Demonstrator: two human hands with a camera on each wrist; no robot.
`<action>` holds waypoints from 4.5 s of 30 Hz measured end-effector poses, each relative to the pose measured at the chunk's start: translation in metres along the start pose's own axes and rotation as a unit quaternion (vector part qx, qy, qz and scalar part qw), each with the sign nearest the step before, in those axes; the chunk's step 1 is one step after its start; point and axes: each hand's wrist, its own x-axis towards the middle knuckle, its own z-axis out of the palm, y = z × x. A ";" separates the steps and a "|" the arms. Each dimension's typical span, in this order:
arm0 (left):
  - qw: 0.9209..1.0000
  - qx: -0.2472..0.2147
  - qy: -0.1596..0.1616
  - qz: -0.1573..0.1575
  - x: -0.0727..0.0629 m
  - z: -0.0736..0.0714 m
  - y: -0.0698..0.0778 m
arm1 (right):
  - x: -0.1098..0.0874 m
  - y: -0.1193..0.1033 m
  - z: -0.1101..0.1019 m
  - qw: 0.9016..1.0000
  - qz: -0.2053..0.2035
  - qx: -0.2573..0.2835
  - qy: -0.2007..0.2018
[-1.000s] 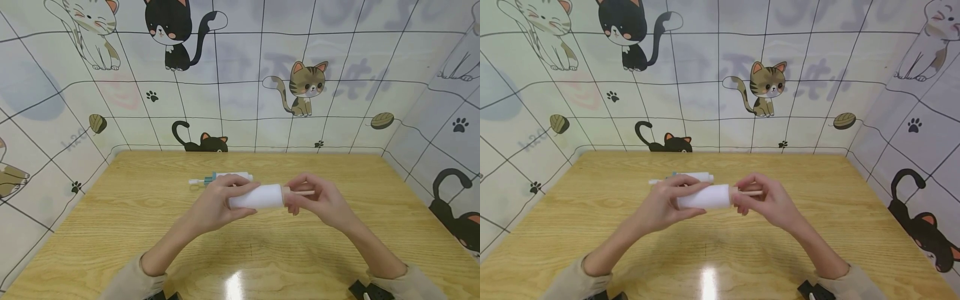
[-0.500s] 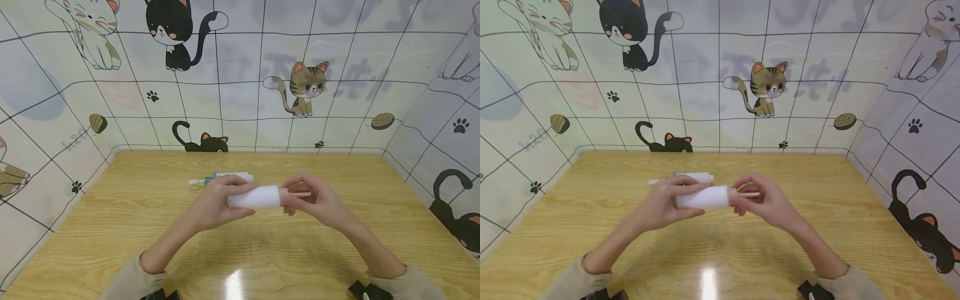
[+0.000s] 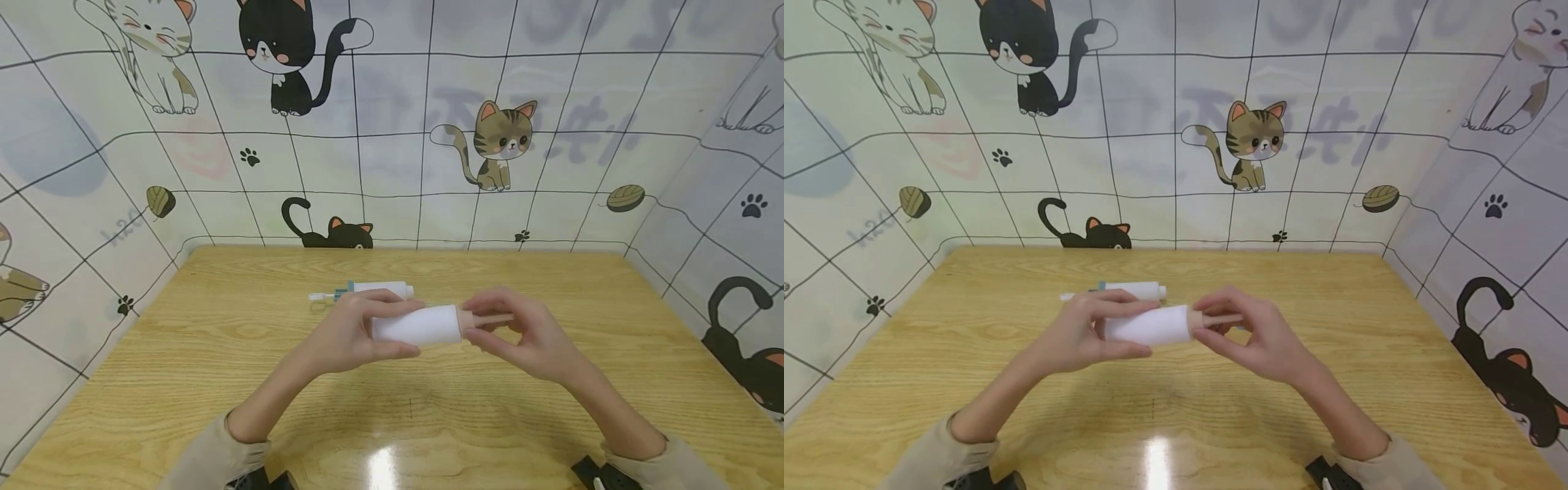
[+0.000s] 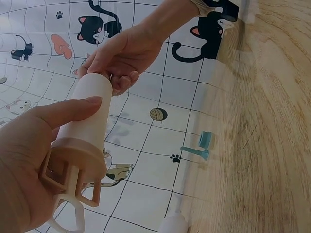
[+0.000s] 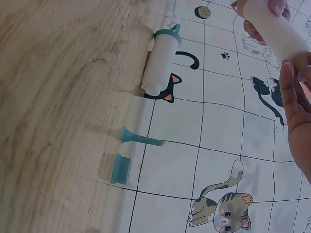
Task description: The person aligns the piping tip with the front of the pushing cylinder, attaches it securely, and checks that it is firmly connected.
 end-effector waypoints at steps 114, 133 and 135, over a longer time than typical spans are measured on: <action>0.981 0.082 -0.146 -0.096 -0.027 0.033 -0.051 | -0.023 0.041 -0.001 0.930 0.194 -0.123 -0.288; 0.977 0.109 -0.151 -0.101 -0.027 0.033 -0.049 | -0.023 0.043 0.002 0.921 0.205 -0.117 -0.309; 0.978 0.110 -0.148 -0.099 -0.027 0.033 -0.049 | -0.024 0.043 0.001 0.922 0.204 -0.117 -0.308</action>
